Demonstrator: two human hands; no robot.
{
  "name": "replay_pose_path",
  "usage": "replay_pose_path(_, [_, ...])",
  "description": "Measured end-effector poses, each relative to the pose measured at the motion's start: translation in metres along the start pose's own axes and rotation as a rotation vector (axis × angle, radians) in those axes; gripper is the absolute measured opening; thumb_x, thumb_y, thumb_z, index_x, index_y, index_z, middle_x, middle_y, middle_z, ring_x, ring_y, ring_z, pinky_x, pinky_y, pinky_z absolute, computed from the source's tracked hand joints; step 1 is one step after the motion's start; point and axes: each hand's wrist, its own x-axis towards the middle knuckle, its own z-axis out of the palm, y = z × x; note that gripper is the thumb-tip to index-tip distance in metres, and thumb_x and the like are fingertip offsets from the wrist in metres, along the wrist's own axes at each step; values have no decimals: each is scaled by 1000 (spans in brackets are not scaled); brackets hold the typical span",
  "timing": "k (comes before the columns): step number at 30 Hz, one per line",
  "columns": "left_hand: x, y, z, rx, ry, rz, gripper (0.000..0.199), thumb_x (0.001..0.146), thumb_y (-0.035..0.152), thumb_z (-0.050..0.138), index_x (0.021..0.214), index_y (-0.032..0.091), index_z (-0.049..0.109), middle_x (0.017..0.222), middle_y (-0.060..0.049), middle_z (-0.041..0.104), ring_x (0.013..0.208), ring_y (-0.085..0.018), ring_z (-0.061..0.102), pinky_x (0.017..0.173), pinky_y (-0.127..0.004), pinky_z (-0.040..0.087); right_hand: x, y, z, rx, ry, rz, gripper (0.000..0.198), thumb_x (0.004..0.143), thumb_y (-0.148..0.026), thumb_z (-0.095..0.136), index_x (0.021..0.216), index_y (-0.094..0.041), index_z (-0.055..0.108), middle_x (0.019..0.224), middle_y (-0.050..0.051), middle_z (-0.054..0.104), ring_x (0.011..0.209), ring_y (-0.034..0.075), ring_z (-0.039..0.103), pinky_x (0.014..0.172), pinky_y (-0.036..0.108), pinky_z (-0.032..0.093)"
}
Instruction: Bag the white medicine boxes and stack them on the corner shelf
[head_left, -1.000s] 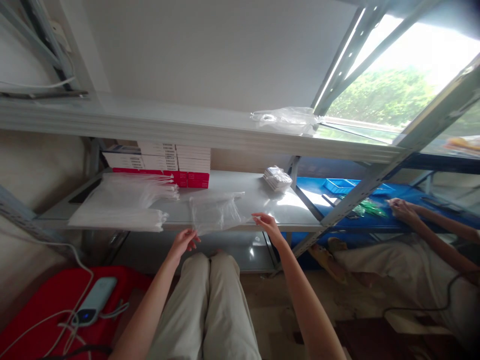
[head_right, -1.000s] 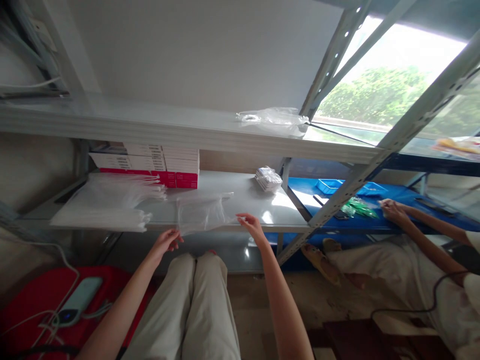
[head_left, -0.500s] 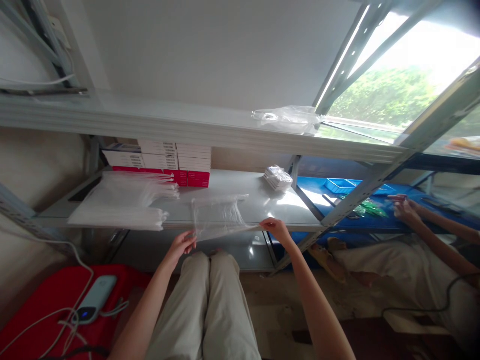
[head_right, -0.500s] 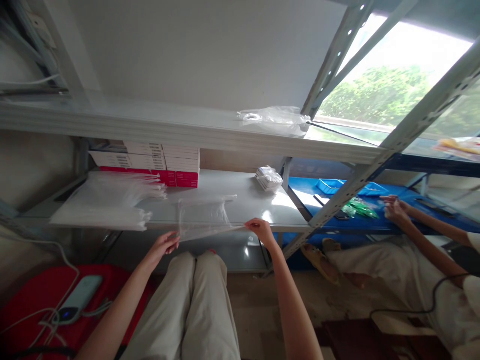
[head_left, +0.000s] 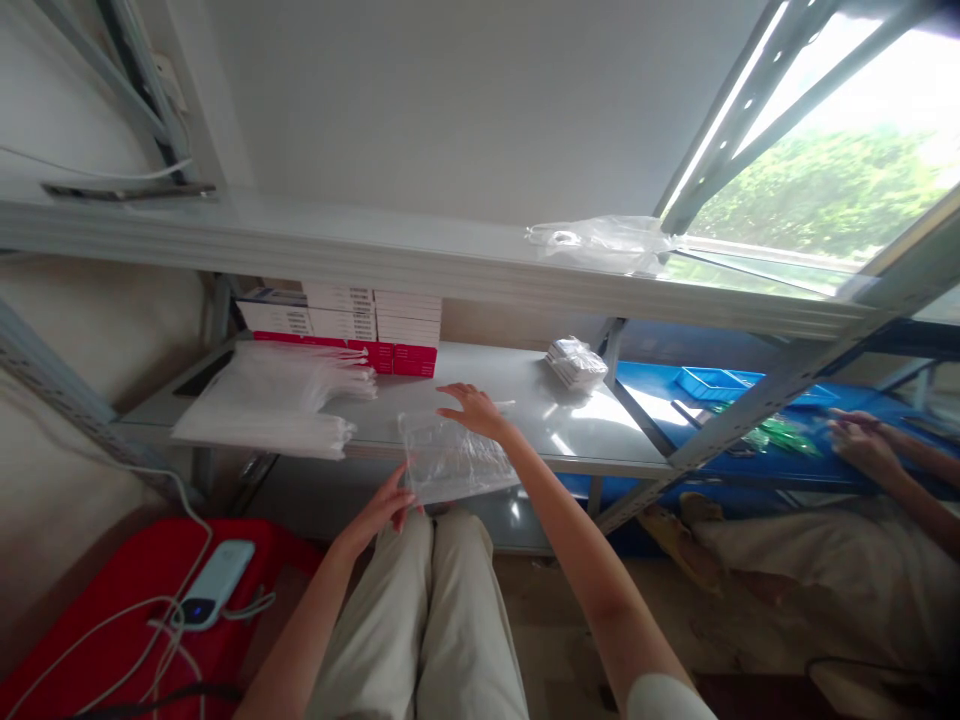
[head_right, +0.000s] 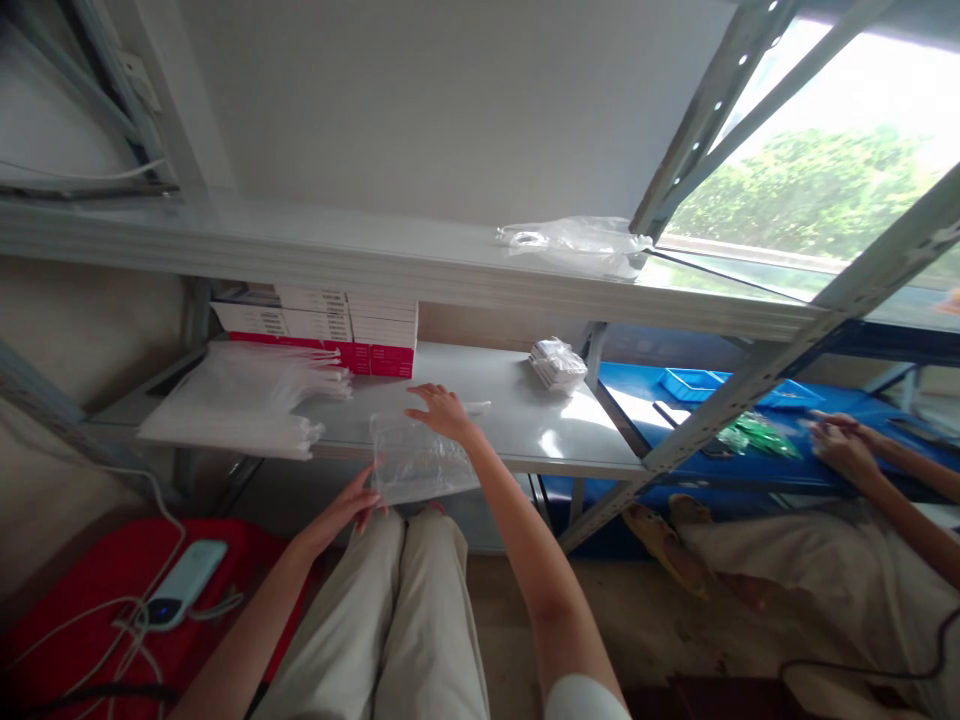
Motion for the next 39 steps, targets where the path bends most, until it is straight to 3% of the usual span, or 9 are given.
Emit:
replay_pose_path(3, [3,-11,1,-4,45,47,107,74,46,62,147,14,-9,71,-2,67,36,-6,41,36,-17,31,55,-22,36,71,-245,29,43,79,-49,62,115,-25,64,120,7,62,114,27,53,97,39,38])
replay_pose_path(6, [1,-21,-4,4,54,48,107,72,48,61,147,14,-6,71,-2,67,34,-5,40,33,-17,30,85,-23,57,281,-366,2,18,67,-32,73,79,-18,70,85,5,70,86,22,63,81,32,46])
replay_pose_path(12, [-13,-32,-19,80,202,16,74,71,64,53,118,6,55,61,-4,65,33,-6,37,35,-20,31,83,-8,54,514,-300,-16,17,73,-32,61,73,-14,60,71,2,64,63,12,58,62,25,47])
replay_pose_path(18, [-38,-2,-5,395,583,181,46,81,56,48,73,15,65,60,-2,59,48,-12,48,49,-24,39,34,-11,13,744,-47,9,29,71,-44,63,75,-17,53,66,0,59,52,10,53,53,24,44])
replay_pose_path(23, [-55,45,16,397,980,476,33,86,44,49,70,18,62,82,-5,59,79,-17,55,73,-28,46,6,-54,-38,476,183,-80,18,86,-39,50,87,-21,49,71,-1,62,55,11,56,58,24,43])
replay_pose_path(26, [-52,68,22,73,980,620,33,82,49,53,96,19,59,104,-9,57,98,-20,57,82,-32,48,19,-93,-63,312,304,-171,17,91,-38,44,93,-21,48,64,-3,60,51,11,53,56,22,39])
replay_pose_path(29, [-47,84,18,-162,966,587,55,68,45,70,111,22,42,107,-6,54,82,-16,62,69,-29,52,58,-135,-74,124,362,-247,18,91,-36,45,97,-21,52,60,-3,60,49,12,52,54,21,35])
replay_pose_path(33, [-49,103,-5,-335,1074,506,63,67,39,71,113,24,32,90,1,54,51,-8,57,46,-20,42,126,-189,-62,-115,312,-319,20,93,-33,46,103,-21,58,71,1,68,62,15,61,61,22,37])
replay_pose_path(39, [-63,115,-64,-445,1303,632,52,65,33,72,104,22,39,84,3,54,52,-6,54,46,-17,40,211,-257,-3,-405,132,-429,30,94,-39,43,114,-23,58,92,7,71,86,21,65,73,28,44])
